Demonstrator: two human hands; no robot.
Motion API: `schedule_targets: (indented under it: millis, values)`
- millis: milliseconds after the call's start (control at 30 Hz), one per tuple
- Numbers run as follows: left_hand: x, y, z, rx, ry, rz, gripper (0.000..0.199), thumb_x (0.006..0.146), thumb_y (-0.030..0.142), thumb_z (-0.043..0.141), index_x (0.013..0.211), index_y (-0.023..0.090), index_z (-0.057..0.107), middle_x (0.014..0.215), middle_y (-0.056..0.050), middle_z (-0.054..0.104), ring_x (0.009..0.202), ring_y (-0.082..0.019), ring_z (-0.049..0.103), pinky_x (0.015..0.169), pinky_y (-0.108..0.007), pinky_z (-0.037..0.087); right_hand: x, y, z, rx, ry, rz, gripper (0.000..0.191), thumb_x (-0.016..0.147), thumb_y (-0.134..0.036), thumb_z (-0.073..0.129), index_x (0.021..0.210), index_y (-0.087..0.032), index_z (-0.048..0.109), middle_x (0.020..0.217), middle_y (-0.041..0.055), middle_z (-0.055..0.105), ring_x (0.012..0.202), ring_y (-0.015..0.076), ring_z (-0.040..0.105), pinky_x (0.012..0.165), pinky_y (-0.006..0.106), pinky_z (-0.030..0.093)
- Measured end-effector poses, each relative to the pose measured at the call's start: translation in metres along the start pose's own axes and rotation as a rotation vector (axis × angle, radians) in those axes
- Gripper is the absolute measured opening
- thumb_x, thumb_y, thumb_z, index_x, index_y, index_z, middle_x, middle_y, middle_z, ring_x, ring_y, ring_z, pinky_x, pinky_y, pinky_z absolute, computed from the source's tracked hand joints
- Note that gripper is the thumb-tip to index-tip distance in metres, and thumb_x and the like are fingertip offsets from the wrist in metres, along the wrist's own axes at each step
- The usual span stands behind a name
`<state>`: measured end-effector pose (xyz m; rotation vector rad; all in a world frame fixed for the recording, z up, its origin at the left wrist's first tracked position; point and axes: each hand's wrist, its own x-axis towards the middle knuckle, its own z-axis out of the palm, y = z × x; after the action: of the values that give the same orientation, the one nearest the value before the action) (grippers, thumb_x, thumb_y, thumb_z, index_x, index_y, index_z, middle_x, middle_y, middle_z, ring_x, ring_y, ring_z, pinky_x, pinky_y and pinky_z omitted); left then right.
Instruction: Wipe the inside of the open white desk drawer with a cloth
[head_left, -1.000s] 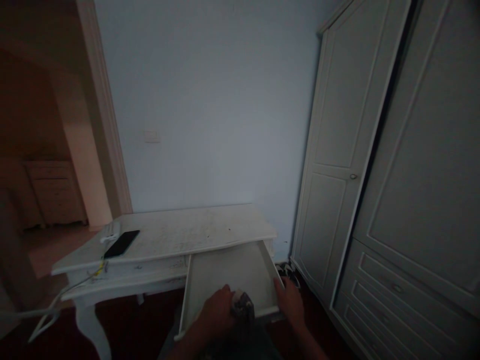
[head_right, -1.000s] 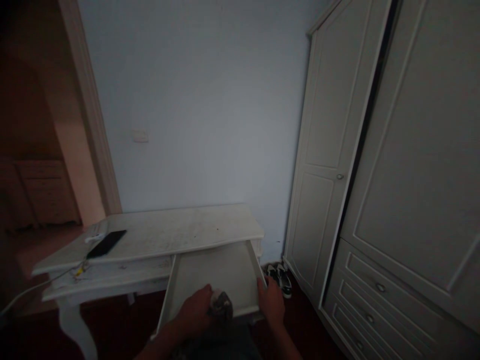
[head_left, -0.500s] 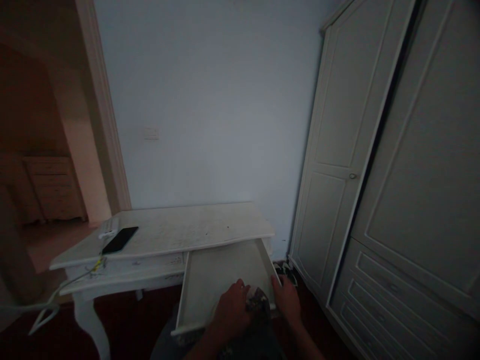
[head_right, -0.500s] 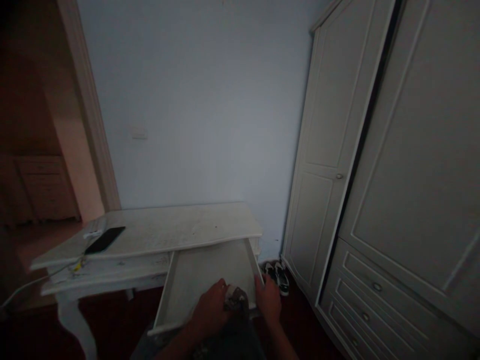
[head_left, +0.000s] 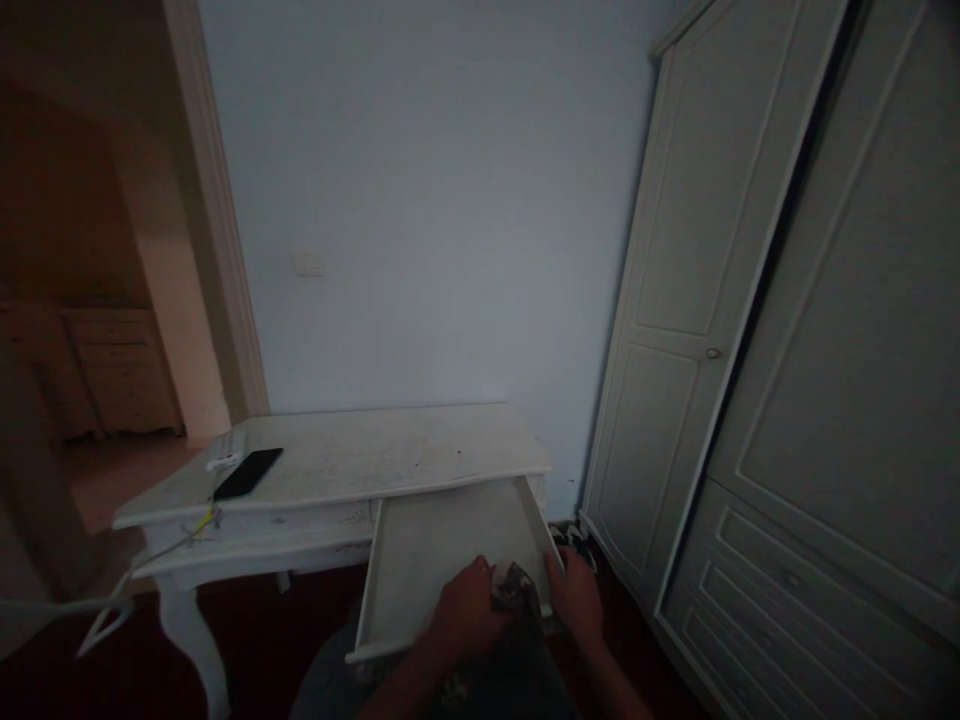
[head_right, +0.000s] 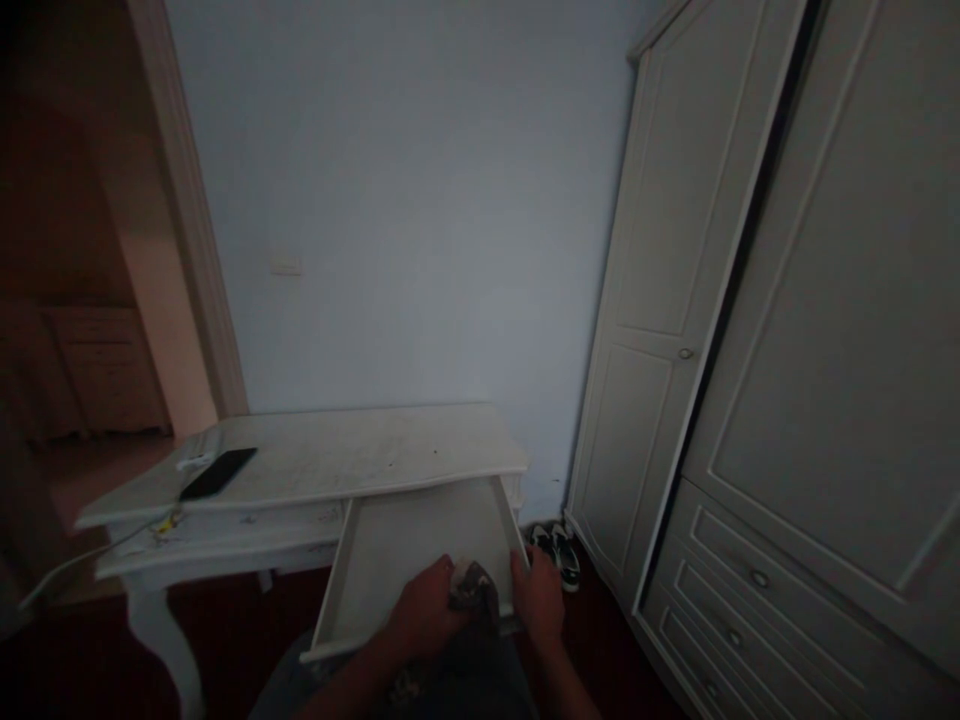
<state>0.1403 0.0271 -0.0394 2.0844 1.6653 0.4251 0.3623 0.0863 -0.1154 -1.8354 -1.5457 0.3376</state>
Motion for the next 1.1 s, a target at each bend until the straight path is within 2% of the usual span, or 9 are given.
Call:
schedule_targets:
  millis: [233,500,567,700,767,833,933,1033,1100]
  values:
    - [-0.003,-0.001,0.002,0.001,0.028,0.012,0.062,0.083,0.064,0.061,0.129,0.021,0.067,0.135,-0.012,0.069,0.124,-0.030,0.065,0.108,-0.036,0.047,0.000,0.003,0.005,-0.028,0.055,-0.034,0.049,0.100,-0.052,0.040,0.114,-0.017,0.070,0.117,0.0214,0.075,0.115,0.0352,0.070,0.101,0.042,0.048]
    - [-0.003,-0.003,0.000,-0.010,0.013,0.052,0.060,0.084,0.066,0.058,0.125,0.024,0.070,0.136,-0.011,0.070,0.124,-0.029,0.065,0.110,-0.035,0.046,0.003,0.006,0.005,0.084,0.088,-0.047,0.054,0.094,-0.060,0.041,0.109,-0.019,0.071,0.111,0.0206,0.076,0.110,0.0367,0.071,0.097,0.045,0.050]
    - [-0.004,-0.004,0.001,-0.014,0.007,0.044,0.064,0.084,0.065,0.059,0.131,0.023,0.069,0.145,-0.012,0.066,0.132,-0.030,0.061,0.115,-0.037,0.043,0.002,0.004,0.001,0.124,0.128,-0.040,0.056,0.092,-0.062,0.041,0.107,-0.018,0.072,0.110,0.0206,0.076,0.109,0.0373,0.071,0.098,0.047,0.050]
    - [-0.003,-0.009,0.005,-0.023,-0.020,0.012,0.080,0.088,0.061,0.056,0.153,0.015,0.052,0.166,-0.015,0.046,0.152,-0.031,0.044,0.127,-0.038,0.030,-0.001,-0.015,-0.009,0.257,0.326,-0.087,0.060,0.094,-0.066,0.040,0.109,-0.019,0.073,0.115,0.0197,0.076,0.111,0.0368,0.068,0.102,0.050,0.048]
    - [-0.002,-0.011,0.006,-0.015,-0.020,0.017,0.076,0.089,0.060,0.054,0.150,0.016,0.055,0.163,-0.015,0.050,0.149,-0.031,0.046,0.126,-0.038,0.031,-0.006,-0.035,-0.013,0.355,0.352,-0.176,0.061,0.099,-0.066,0.037,0.113,-0.018,0.073,0.118,0.0188,0.075,0.114,0.0351,0.066,0.106,0.050,0.047]
    - [-0.002,-0.011,0.005,-0.003,-0.008,0.036,0.065,0.089,0.056,0.054,0.142,0.018,0.062,0.155,-0.014,0.059,0.142,-0.031,0.054,0.122,-0.037,0.037,-0.015,-0.058,-0.015,0.412,0.259,-0.291,0.061,0.102,-0.066,0.036,0.120,-0.019,0.072,0.126,0.0177,0.072,0.122,0.0332,0.063,0.111,0.050,0.044]
    - [-0.004,-0.009,0.002,-0.051,0.019,0.099,0.054,0.088,0.044,0.056,0.136,0.022,0.065,0.143,-0.009,0.068,0.130,-0.026,0.062,0.115,-0.032,0.044,-0.032,-0.088,-0.012,0.368,-0.055,-0.431,0.059,0.104,-0.065,0.039,0.130,-0.023,0.071,0.137,0.0146,0.069,0.132,0.0310,0.059,0.118,0.048,0.040]
    - [-0.008,-0.009,-0.002,-0.113,0.051,0.206,0.057,0.088,0.036,0.056,0.144,0.026,0.059,0.150,-0.006,0.063,0.137,-0.022,0.057,0.119,-0.028,0.039,-0.047,-0.097,-0.004,0.298,-0.337,-0.474,0.059,0.102,-0.066,0.045,0.140,-0.025,0.067,0.141,0.0123,0.068,0.133,0.0307,0.060,0.117,0.046,0.042]
    - [-0.012,-0.013,-0.008,-0.104,0.050,0.241,0.066,0.085,0.039,0.062,0.150,0.028,0.053,0.159,-0.005,0.054,0.145,-0.024,0.048,0.124,-0.030,0.035,-0.053,-0.093,0.001,0.288,-0.395,-0.465,0.062,0.101,-0.067,0.049,0.145,-0.026,0.064,0.145,0.0119,0.066,0.134,0.0308,0.060,0.117,0.044,0.042]
